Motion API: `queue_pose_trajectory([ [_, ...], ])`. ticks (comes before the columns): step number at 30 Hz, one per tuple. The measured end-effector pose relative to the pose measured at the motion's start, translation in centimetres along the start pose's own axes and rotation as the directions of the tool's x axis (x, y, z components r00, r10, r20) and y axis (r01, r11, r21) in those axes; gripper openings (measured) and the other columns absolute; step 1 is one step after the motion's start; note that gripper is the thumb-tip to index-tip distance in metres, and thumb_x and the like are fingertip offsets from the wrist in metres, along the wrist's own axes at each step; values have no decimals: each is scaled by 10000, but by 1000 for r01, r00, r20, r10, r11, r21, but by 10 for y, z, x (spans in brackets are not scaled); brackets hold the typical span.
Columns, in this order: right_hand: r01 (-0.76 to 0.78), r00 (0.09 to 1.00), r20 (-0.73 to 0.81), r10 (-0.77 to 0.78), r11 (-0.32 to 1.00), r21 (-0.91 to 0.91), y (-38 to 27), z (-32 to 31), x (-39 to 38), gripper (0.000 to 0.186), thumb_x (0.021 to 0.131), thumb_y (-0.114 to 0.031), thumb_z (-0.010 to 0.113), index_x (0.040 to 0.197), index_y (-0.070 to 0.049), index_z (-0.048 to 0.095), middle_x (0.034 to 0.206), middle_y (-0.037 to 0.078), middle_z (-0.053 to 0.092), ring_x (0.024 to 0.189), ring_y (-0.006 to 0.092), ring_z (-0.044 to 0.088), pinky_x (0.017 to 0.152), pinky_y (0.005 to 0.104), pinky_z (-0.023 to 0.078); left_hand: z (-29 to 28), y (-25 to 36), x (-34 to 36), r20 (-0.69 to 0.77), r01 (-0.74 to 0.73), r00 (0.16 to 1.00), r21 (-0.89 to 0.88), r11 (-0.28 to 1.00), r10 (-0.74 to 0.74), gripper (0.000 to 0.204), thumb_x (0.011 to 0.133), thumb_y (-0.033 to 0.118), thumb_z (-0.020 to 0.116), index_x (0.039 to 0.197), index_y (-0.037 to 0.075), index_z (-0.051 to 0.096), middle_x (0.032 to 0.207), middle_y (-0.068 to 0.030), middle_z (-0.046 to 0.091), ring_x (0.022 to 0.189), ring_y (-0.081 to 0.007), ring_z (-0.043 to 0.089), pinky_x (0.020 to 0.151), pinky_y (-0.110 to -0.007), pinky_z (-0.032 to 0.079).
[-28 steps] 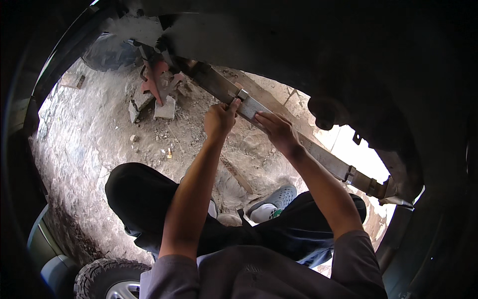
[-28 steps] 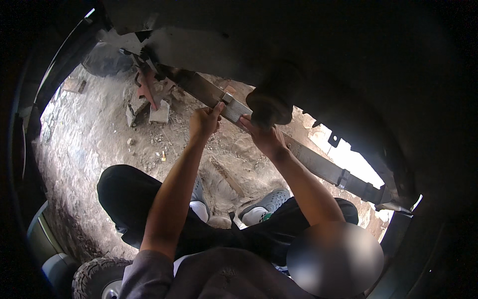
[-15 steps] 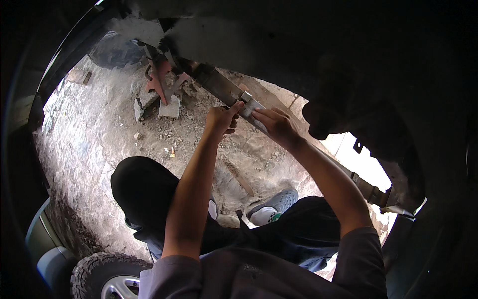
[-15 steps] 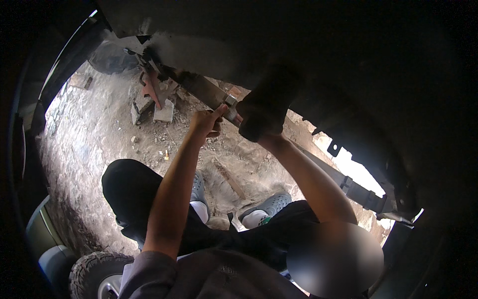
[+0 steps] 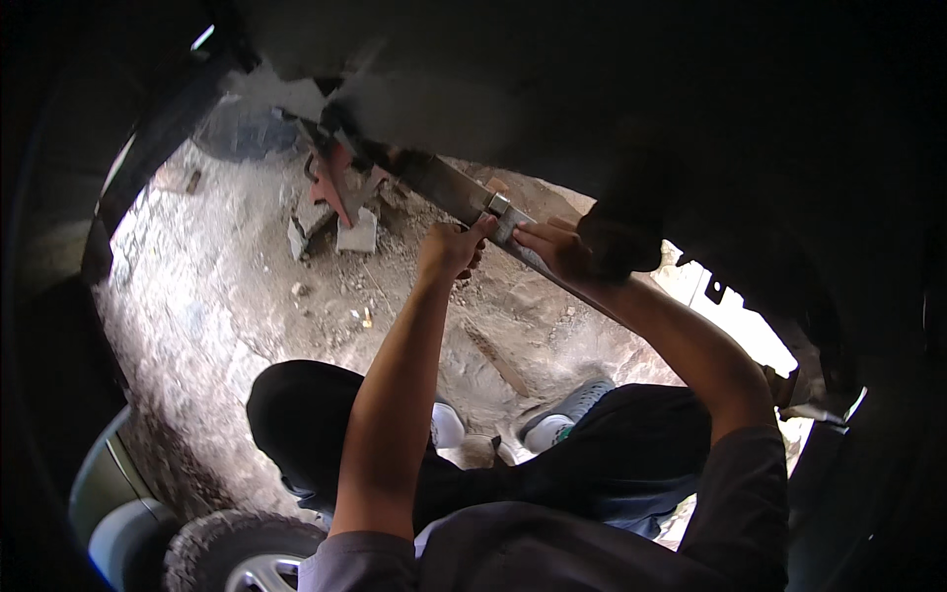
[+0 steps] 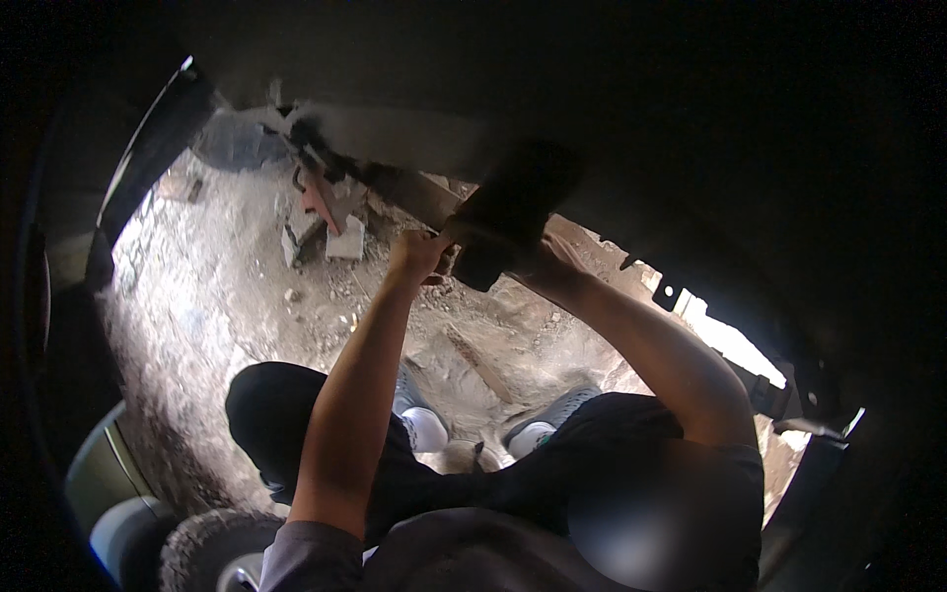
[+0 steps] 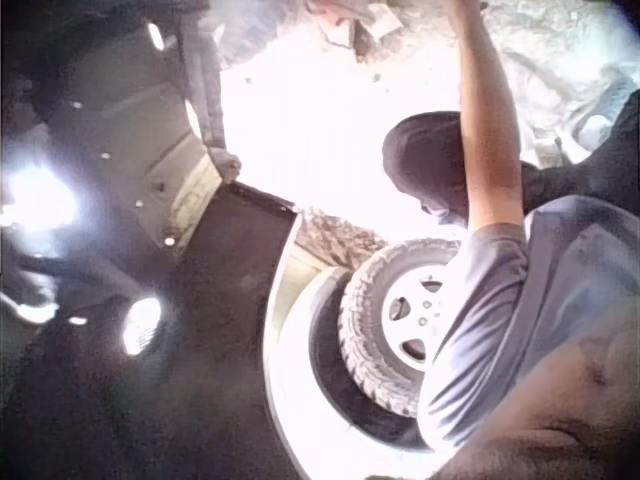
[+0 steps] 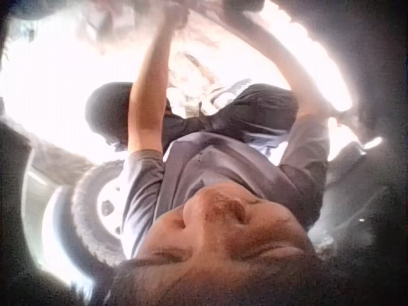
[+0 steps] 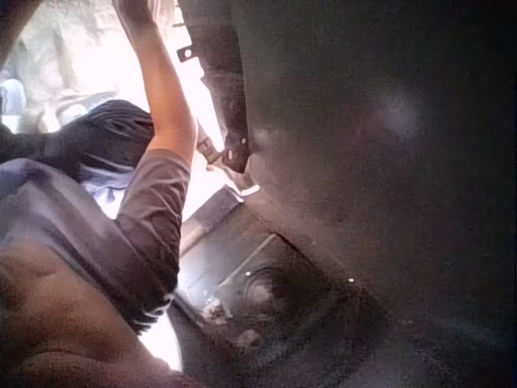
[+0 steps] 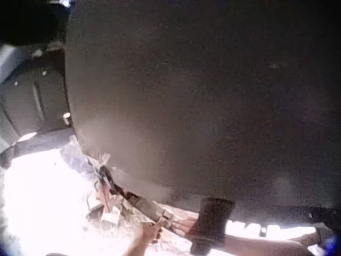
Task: The person sits under a vehicle and repeatedly scrapes a metal undercarriage component with a small handheld tool. The person occasionally pauses to inspect the area and reposition the tool, continuing the scraping action throughout the clip.
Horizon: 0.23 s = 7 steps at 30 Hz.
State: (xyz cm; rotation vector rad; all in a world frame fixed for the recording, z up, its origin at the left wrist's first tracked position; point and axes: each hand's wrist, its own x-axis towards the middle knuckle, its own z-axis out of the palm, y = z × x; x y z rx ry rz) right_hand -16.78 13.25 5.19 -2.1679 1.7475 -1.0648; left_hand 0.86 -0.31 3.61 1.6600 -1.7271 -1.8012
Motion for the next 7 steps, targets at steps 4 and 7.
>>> queue_pose_trajectory([
  [4, -165, 984, 68, 162, 986, 33, 22, 1, -39, 333, 913, -58, 688, 1234, -125, 752, 1233, 93, 745, 1017, 264, 715, 887, 372, 592, -19, 33, -4, 148, -183, 977, 188, 965, 156, 398, 919, 417, 844, 923, 35, 735, 718, -72, 725, 579, -154, 692, 504, -305, 545],
  [7, -180, 981, 61, 182, 983, -29, 19, 6, -50, 371, 914, -46, 699, 1268, -152, 734, 1271, 101, 730, 1030, 279, 714, 881, 361, 594, -23, 16, 36, 373, -197, 912, 27, 980, 173, 324, 957, 319, 820, 1070, 32, 722, 807, -91, 758, 605, -169, 717, 533, -313, 601],
])
